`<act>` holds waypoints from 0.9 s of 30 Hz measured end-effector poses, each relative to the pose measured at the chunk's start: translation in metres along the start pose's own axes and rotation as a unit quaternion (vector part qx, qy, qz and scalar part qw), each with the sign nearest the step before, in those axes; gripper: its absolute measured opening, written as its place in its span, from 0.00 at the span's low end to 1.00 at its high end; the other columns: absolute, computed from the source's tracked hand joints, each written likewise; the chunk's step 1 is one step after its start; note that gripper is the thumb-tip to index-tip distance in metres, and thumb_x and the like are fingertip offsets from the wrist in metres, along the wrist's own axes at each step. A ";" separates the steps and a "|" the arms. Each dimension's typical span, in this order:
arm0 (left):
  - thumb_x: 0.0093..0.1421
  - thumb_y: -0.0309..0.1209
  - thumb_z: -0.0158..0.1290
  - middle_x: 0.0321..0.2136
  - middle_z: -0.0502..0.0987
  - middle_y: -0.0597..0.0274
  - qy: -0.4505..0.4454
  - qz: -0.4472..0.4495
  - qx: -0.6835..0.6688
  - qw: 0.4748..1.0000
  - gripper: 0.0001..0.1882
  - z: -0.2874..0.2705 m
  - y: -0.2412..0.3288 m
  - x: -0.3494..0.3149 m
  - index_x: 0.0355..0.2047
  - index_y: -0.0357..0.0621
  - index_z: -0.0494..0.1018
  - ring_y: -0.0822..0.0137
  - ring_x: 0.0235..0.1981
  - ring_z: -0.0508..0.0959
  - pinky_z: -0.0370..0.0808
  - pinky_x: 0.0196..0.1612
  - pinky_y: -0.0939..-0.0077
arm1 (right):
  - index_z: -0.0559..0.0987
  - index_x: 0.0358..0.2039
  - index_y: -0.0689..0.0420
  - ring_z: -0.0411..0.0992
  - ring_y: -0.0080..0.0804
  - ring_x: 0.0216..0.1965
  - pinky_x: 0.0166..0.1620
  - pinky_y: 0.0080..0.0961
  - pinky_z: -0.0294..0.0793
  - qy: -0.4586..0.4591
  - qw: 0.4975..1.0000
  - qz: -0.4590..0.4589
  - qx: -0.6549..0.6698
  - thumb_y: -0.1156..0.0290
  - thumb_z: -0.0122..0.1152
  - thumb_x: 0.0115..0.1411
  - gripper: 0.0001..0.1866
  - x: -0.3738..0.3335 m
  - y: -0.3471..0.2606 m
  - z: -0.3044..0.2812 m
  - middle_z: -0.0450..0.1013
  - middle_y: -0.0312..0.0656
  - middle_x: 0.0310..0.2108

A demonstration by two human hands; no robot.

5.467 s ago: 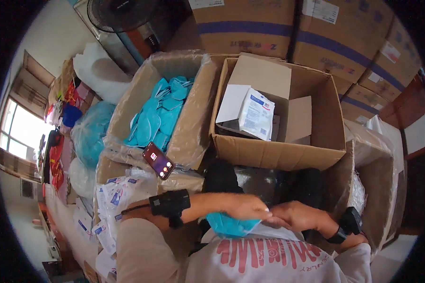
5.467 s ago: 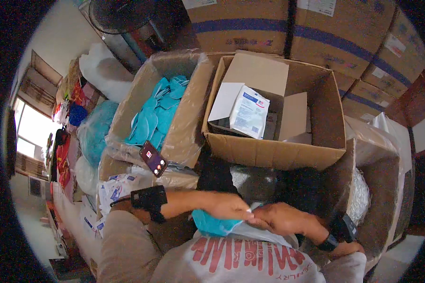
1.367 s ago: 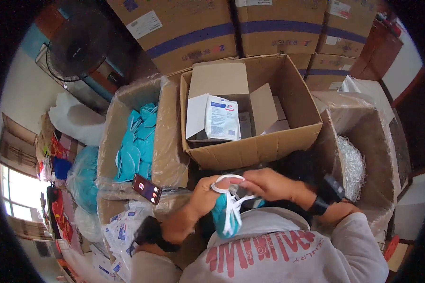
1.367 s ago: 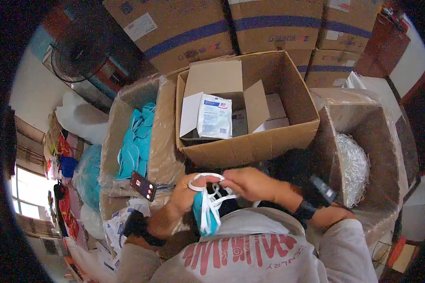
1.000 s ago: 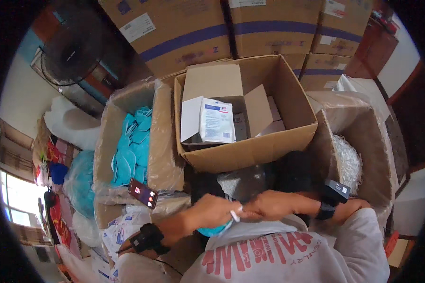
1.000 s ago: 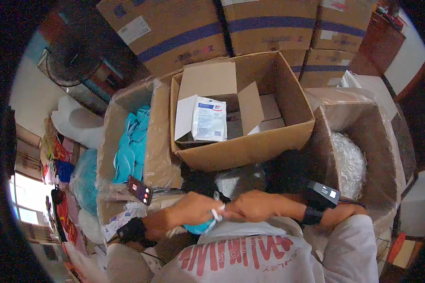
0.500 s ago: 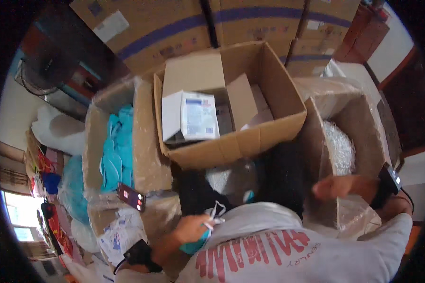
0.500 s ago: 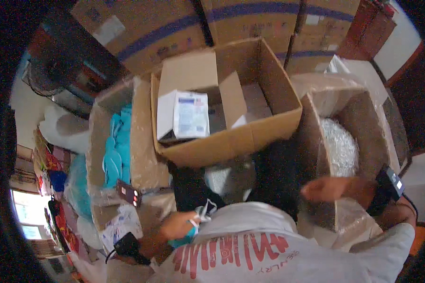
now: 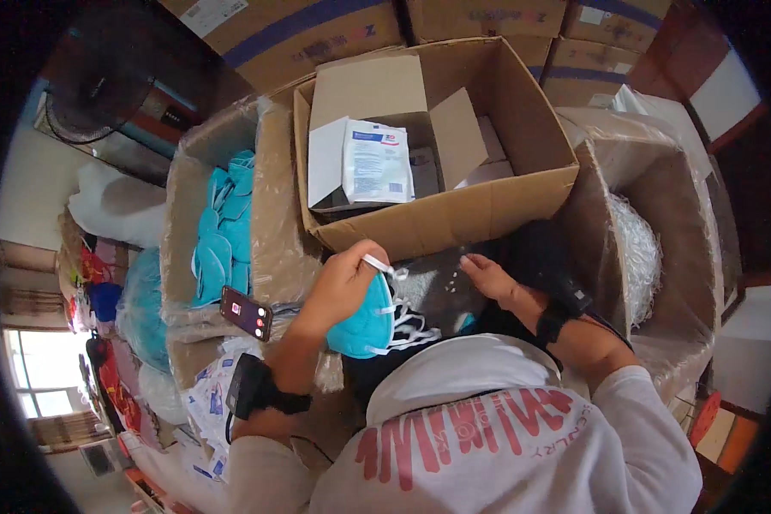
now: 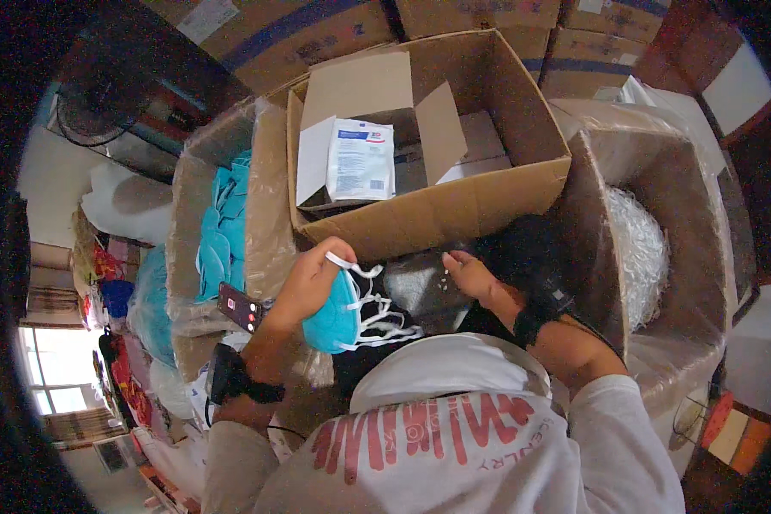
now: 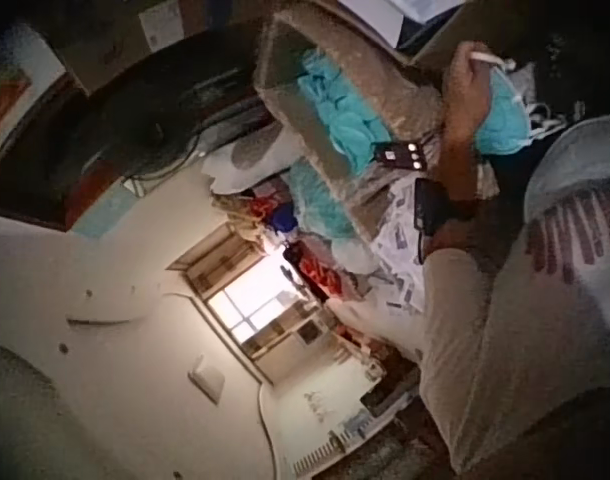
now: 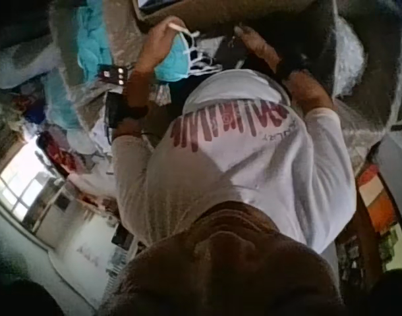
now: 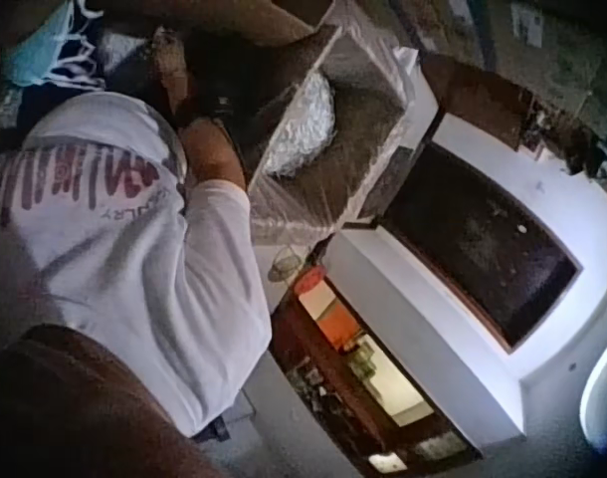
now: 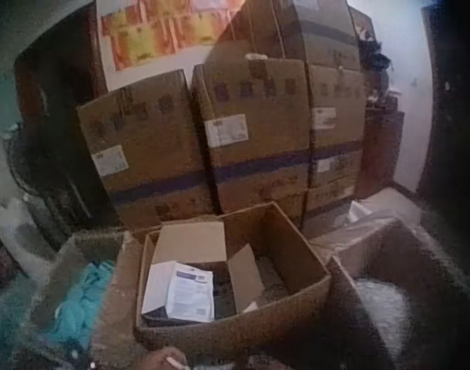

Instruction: The recorder picks up individual blue masks from a container and places them into white plastic pouches, then puts the packaged masks into a cardboard box.

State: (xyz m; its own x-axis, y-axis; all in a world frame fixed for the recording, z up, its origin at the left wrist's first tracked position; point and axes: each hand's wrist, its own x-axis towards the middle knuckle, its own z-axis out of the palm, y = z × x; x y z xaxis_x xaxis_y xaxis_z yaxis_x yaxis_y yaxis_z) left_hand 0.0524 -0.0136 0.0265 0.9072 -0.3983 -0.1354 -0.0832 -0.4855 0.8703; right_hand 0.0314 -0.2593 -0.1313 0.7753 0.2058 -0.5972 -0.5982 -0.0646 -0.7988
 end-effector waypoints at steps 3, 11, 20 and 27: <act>0.57 0.30 0.44 0.24 0.70 0.65 0.014 -0.009 0.002 1.000 0.07 -0.006 0.008 -0.001 0.28 0.39 0.67 0.77 0.28 0.68 0.65 0.32 0.81 | 0.64 0.51 0.62 0.61 0.31 0.50 0.52 0.24 0.59 -0.073 0.980 -0.177 -0.047 0.53 0.50 0.56 0.29 -0.025 -0.062 0.021 0.64 0.43 0.48; 0.50 0.27 0.53 0.24 0.68 0.68 -0.007 -0.020 -0.017 1.000 0.12 -0.020 0.032 0.007 0.35 0.42 0.65 0.78 0.28 0.68 0.65 0.33 0.83 | 0.70 0.43 0.62 0.67 0.23 0.35 0.39 0.19 0.66 -0.415 0.881 -0.182 -0.138 0.61 0.47 0.60 0.18 -0.049 -0.116 0.063 0.70 0.38 0.30; 0.53 0.34 0.54 0.27 0.72 0.67 0.092 0.008 -0.004 0.996 0.11 -0.070 0.035 -0.003 0.32 0.40 0.69 0.77 0.32 0.69 0.65 0.37 0.82 | 0.67 0.47 0.63 0.66 0.32 0.45 0.50 0.26 0.63 -0.187 0.973 -0.106 -0.082 0.59 0.54 0.55 0.25 -0.053 -0.087 -0.022 0.67 0.45 0.44; 0.58 0.41 0.46 0.23 0.72 0.67 0.040 0.070 -0.085 0.993 0.17 -0.052 0.070 0.007 0.26 0.38 0.72 0.78 0.28 0.68 0.65 0.34 0.83 | 0.62 0.50 0.64 0.60 0.36 0.52 0.53 0.28 0.58 -0.255 0.814 -0.502 -0.142 0.58 0.56 0.54 0.29 -0.075 -0.169 0.070 0.61 0.51 0.50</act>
State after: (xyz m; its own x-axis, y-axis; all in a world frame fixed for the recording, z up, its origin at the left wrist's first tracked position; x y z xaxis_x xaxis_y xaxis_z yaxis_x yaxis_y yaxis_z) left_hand 0.0739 -0.0100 0.1112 0.9220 -0.3865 0.0250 -0.1465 -0.2883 0.9463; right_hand 0.0605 -0.1950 0.0537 0.6160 0.6676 0.4182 0.4128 0.1785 -0.8931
